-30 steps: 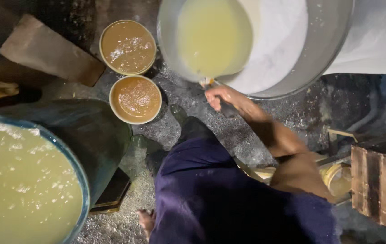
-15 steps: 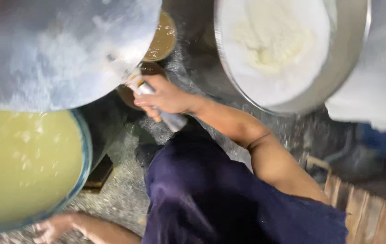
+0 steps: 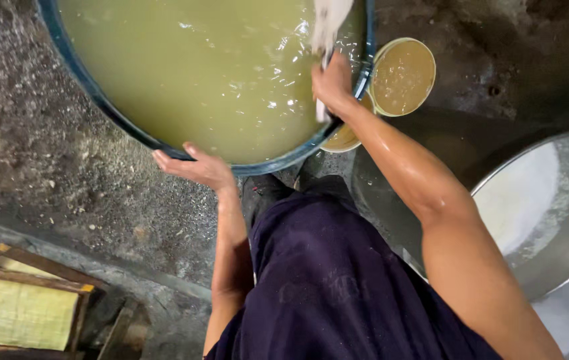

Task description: The person uses a metal ladle to scoop yellowish liquid from a large blue basin and pour it into smaller bowls on the floor, then uses a flat skimmer to repeatedly skim white foam from the surface of a large vat of white liquid, moving around the vats and continuing to ladle liquid between containers.

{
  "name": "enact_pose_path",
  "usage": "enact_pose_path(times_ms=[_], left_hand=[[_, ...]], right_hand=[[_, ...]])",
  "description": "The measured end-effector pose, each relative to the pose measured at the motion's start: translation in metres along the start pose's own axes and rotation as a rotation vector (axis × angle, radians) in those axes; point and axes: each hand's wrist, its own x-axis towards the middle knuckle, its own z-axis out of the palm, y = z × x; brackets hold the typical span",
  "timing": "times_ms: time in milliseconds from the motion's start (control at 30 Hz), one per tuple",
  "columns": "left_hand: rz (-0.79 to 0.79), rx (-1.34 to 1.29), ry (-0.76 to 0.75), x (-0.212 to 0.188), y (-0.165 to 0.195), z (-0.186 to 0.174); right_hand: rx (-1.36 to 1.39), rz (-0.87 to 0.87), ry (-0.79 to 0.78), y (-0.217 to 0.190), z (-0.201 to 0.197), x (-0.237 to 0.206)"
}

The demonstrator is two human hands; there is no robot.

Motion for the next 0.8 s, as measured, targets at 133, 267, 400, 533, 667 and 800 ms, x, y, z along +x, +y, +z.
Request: enact_pose_path(times_ms=[133,267,400,533,667,800], left_hand=[[-0.001,-0.075,-0.030,0.000,-0.005,0.000],[0.022,-0.109,-0.040,0.000,-0.015,-0.002],[0.018,-0.149,-0.067,-0.002,-0.021,0.000],[-0.022,-0.111,-0.048,-0.001,-0.026,0.005],[0.035,-0.166,-0.012,0.009,-0.034,0.012],[0.036,-0.282,-0.043,0.018,-0.042,0.020]], right_hand=[[0.330,0.511,-0.572,0.017,0.030,-0.031],[0.373,0.726,-0.716,0.014,0.035,-0.061],[0.414,0.745,-0.769,-0.001,0.034,-0.089],[0.527,0.734,-0.807,-0.016,0.014,-0.119],[0.653,0.683,-0.747,-0.016,-0.020,-0.154],[0.842,0.628,-0.625,0.016,-0.068,-0.191]])
